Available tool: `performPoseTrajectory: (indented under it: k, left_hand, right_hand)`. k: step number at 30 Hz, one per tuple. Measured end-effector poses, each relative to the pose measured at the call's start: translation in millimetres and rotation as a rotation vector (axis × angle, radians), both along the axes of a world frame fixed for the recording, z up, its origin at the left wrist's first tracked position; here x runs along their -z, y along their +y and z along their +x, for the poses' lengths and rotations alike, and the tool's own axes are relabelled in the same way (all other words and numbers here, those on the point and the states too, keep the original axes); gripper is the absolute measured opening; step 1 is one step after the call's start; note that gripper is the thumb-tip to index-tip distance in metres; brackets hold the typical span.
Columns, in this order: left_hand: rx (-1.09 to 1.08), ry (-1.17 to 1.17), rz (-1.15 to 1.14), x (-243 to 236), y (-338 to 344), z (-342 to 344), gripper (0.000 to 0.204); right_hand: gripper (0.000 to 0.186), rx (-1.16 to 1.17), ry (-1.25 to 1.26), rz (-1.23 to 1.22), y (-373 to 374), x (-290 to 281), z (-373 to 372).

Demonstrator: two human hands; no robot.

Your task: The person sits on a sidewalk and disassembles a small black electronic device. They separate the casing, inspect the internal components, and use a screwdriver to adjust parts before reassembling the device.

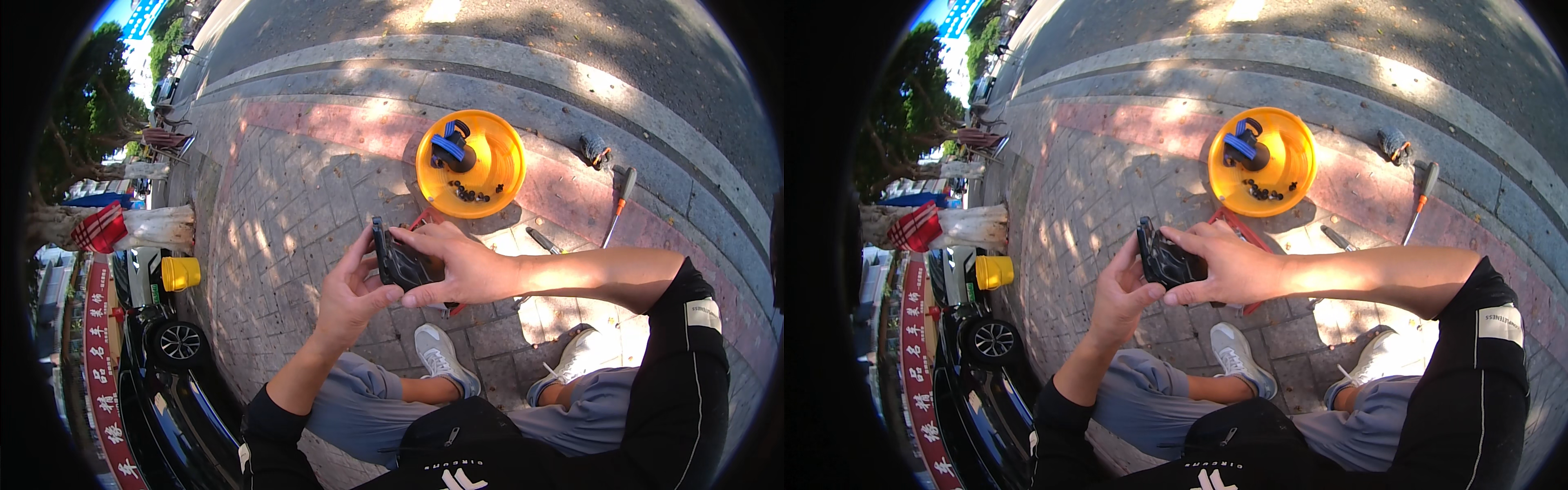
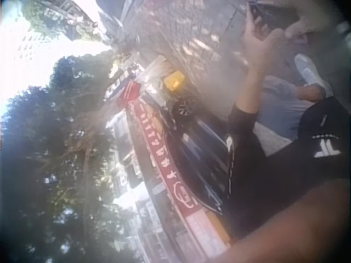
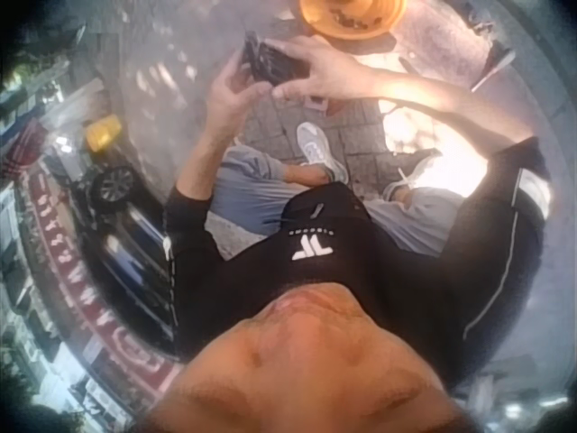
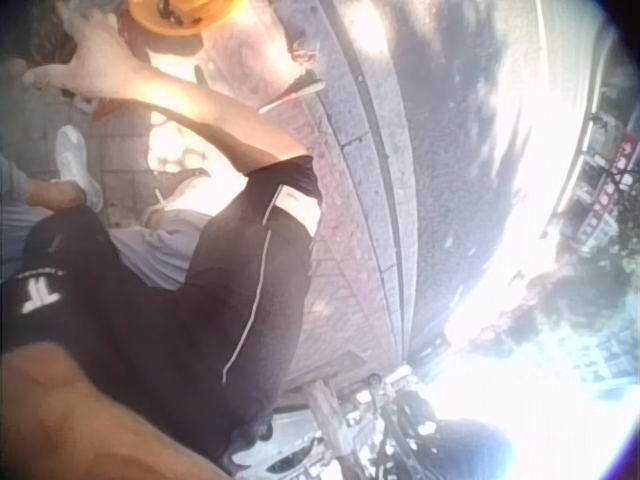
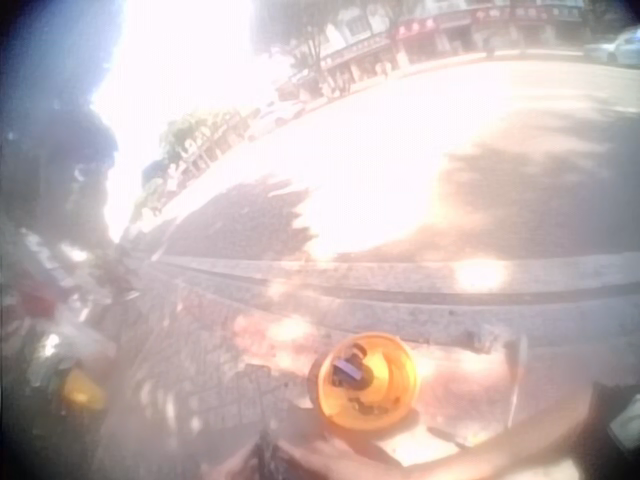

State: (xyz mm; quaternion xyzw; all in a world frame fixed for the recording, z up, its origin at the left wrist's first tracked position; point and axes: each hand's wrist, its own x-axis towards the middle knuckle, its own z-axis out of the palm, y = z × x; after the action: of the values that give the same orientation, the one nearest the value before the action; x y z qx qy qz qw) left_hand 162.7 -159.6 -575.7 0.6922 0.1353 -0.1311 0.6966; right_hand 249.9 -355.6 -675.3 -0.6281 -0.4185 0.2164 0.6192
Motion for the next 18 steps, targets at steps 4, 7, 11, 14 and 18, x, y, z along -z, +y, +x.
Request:
performPoseTrajectory:
  k: [4, 7, 11, 14, 18]
  left_hand:
    - [-0.007, -0.013, 0.028, 3.9, -1.4, -1.7, 0.102]
    - [-0.007, -0.022, 0.047, 6.8, -2.7, -3.0, 0.103]
    - [-0.003, -0.004, 0.048, 8.6, -2.0, -4.4, 0.104]
    - [0.008, -0.029, 0.077, 10.0, -2.1, -4.3, 0.105]
    - [-0.001, -0.009, 0.054, 8.2, -0.9, -0.4, 0.102]
  right_hand:
    - [0.111, -0.015, 0.042, 0.011, 1.3, 1.8, -1.8]
    - [0.114, -0.016, 0.043, -0.012, 2.4, 3.5, -4.0]
    - [0.116, -0.009, -0.011, -0.030, 2.7, 5.2, -6.3]
    - [0.117, 0.002, -0.013, -0.029, 3.4, 5.4, -7.0]
    - [0.118, -0.046, 0.087, -0.017, 5.5, 5.7, -4.0]
